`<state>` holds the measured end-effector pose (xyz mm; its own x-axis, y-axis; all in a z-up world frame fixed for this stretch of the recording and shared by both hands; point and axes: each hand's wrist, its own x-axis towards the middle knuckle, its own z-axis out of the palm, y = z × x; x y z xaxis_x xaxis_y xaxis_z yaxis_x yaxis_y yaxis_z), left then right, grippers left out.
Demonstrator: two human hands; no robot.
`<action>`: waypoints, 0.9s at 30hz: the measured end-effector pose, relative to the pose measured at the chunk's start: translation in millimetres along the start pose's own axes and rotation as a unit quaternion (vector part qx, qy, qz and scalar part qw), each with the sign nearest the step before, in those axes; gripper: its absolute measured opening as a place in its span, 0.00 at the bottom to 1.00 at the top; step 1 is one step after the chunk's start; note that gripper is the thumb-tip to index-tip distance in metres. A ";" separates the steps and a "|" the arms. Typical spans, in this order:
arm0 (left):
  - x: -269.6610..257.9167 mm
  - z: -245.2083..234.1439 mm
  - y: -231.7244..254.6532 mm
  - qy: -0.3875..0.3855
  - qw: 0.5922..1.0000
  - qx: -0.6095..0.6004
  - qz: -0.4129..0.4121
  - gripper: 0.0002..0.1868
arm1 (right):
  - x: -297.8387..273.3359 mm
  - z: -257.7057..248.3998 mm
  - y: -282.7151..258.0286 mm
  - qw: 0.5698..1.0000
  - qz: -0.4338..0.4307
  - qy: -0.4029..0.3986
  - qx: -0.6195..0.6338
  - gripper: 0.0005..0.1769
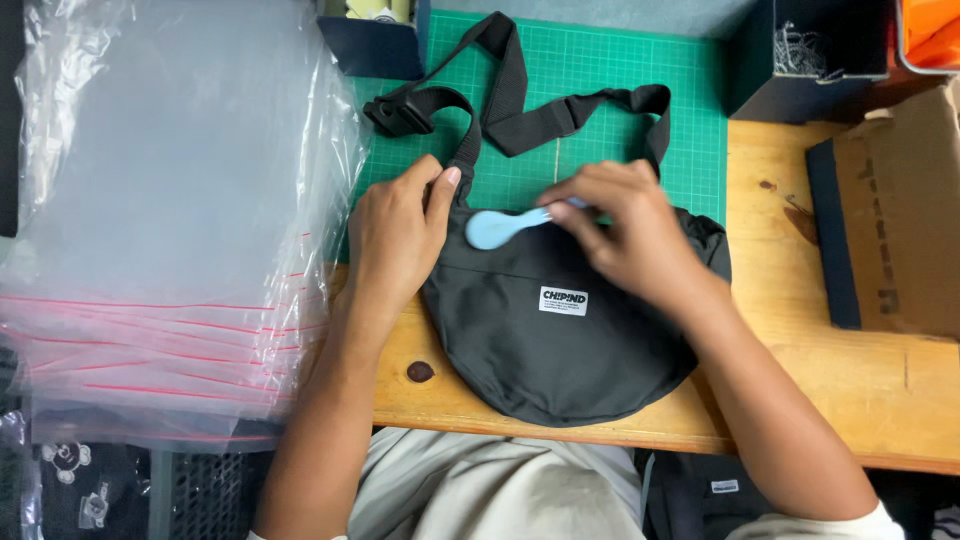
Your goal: The person cleans a black bag by brushing its surface with a small blue brush, zipping and unzipping the compartments, and adjusting the straps.
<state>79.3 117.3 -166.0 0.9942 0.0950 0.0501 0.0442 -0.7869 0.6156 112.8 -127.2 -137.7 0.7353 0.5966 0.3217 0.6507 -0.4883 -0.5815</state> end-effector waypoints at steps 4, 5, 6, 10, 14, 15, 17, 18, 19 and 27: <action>-1.0 0.5 -3.2 -0.013 0.999 0.035 -0.011 0.20 | -4.0 10.5 -0.7 1.000 0.002 -0.002 0.014 0.01; -0.4 2.3 -6.5 0.000 0.999 0.046 -0.017 0.19 | -5.7 -2.9 -0.8 0.999 0.021 -0.043 -0.006 0.01; -0.1 3.7 -10.1 0.015 0.998 0.056 -0.025 0.19 | -6.2 -16.3 -0.9 0.995 0.038 -0.086 -0.026 0.02; 0.0 14.9 -16.7 0.080 0.992 0.088 0.034 0.20 | -36.1 -78.2 40.8 0.966 0.123 -0.165 -0.156 0.03; -1.6 9.6 -9.2 0.059 0.995 0.070 0.030 0.19 | -35.2 -73.7 34.6 0.966 0.167 -0.136 -0.143 0.04; -2.0 7.6 -5.7 0.042 0.997 0.054 0.026 0.19 | -30.0 -65.4 30.1 0.984 0.103 -0.115 -0.094 0.03; -4.0 2.4 -2.7 0.025 0.998 0.051 0.025 0.21 | -22.2 -35.4 23.3 0.989 0.089 -0.099 -0.067 0.04; -4.4 0.0 -1.1 0.012 0.999 0.046 0.020 0.25 | -17.5 -21.0 20.1 0.993 0.069 -0.086 -0.042 0.07; -2.8 0.9 -4.0 0.009 0.999 0.046 0.026 0.25 | -19.0 -26.9 20.8 0.993 0.075 -0.082 -0.044 0.07; 0.3 -1.0 -11.5 0.041 0.997 0.060 -0.006 0.16 | -64.6 -122.5 58.4 0.941 0.230 -0.060 -0.240 0.11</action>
<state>78.9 127.0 -172.3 0.9823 0.1512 0.1105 0.0729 -0.8522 0.5181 126.6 -272.3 -100.9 0.9523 0.3048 0.0137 0.3000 -0.9271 -0.2249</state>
